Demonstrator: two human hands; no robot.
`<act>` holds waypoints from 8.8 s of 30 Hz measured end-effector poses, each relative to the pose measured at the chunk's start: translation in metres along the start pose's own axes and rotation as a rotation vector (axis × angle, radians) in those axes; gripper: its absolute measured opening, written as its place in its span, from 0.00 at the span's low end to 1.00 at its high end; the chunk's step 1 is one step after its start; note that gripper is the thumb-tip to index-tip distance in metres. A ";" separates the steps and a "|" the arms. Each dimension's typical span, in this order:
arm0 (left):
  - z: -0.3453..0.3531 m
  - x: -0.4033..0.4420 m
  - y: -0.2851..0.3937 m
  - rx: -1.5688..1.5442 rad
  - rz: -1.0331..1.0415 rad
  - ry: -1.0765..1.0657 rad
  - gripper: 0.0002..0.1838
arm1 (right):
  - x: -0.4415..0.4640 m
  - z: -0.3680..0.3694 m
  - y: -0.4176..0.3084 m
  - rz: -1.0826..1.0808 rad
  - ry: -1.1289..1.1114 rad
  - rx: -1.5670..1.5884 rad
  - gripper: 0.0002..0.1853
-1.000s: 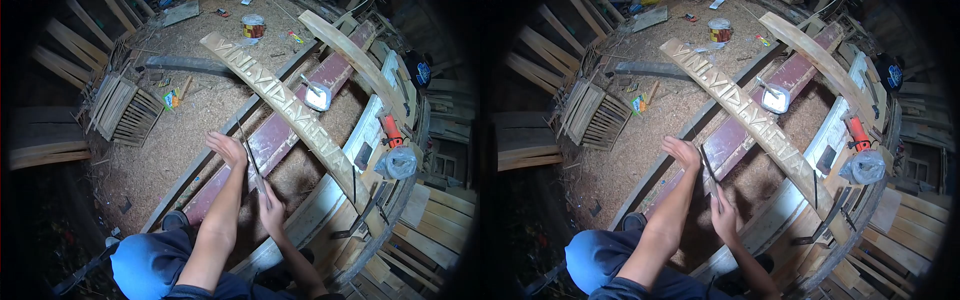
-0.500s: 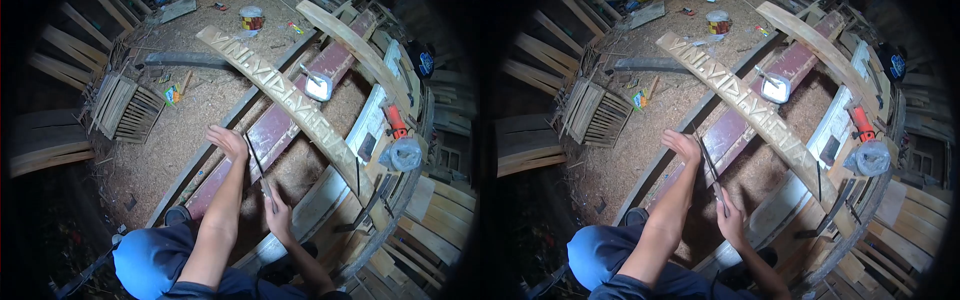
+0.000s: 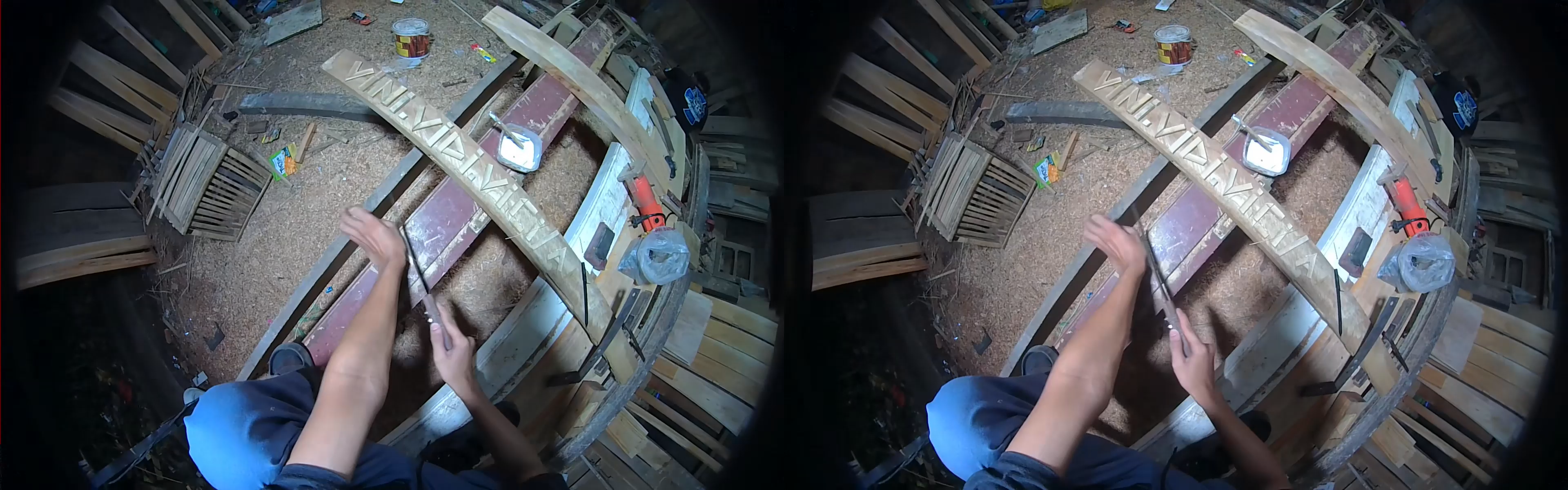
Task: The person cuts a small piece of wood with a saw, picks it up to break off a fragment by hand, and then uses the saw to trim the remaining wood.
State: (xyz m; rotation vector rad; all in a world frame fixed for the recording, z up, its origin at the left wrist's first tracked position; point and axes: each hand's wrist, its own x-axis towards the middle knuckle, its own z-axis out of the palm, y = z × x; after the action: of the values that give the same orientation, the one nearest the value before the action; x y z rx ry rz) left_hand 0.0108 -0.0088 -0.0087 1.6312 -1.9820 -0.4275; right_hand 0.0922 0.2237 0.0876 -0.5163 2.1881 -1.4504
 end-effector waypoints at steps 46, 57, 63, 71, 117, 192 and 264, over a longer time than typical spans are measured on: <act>-0.226 0.125 0.028 -1.228 -0.184 0.568 0.20 | 0.053 0.069 -0.024 -0.376 0.303 -0.629 0.28; -0.240 0.138 0.051 -1.391 -0.093 0.525 0.18 | 0.042 0.083 -0.014 -0.300 0.210 -1.025 0.30; -0.253 0.123 0.066 -1.579 -0.104 0.480 0.18 | 0.036 0.078 -0.021 -0.142 0.216 -1.010 0.31; -0.290 0.114 0.075 -1.689 0.065 0.564 0.24 | 0.037 0.070 -0.030 -0.244 0.224 -0.907 0.31; -0.359 0.025 0.135 -1.820 -0.148 0.021 0.32 | -0.032 -0.072 -0.288 -0.459 0.099 -0.126 0.11; -0.310 0.013 0.143 -1.046 0.335 -0.091 0.41 | -0.016 -0.077 -0.286 0.142 -0.229 0.612 0.14; -0.145 0.041 -0.064 -0.772 -0.164 -0.562 0.11 | 0.024 0.039 -0.027 -0.338 -0.050 -1.197 0.42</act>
State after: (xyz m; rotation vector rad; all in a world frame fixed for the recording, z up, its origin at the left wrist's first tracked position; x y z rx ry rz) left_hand 0.1411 -0.0499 0.0808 1.2284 -1.6757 -1.6256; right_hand 0.0958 0.1711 0.0951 -1.3065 2.8183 -0.0451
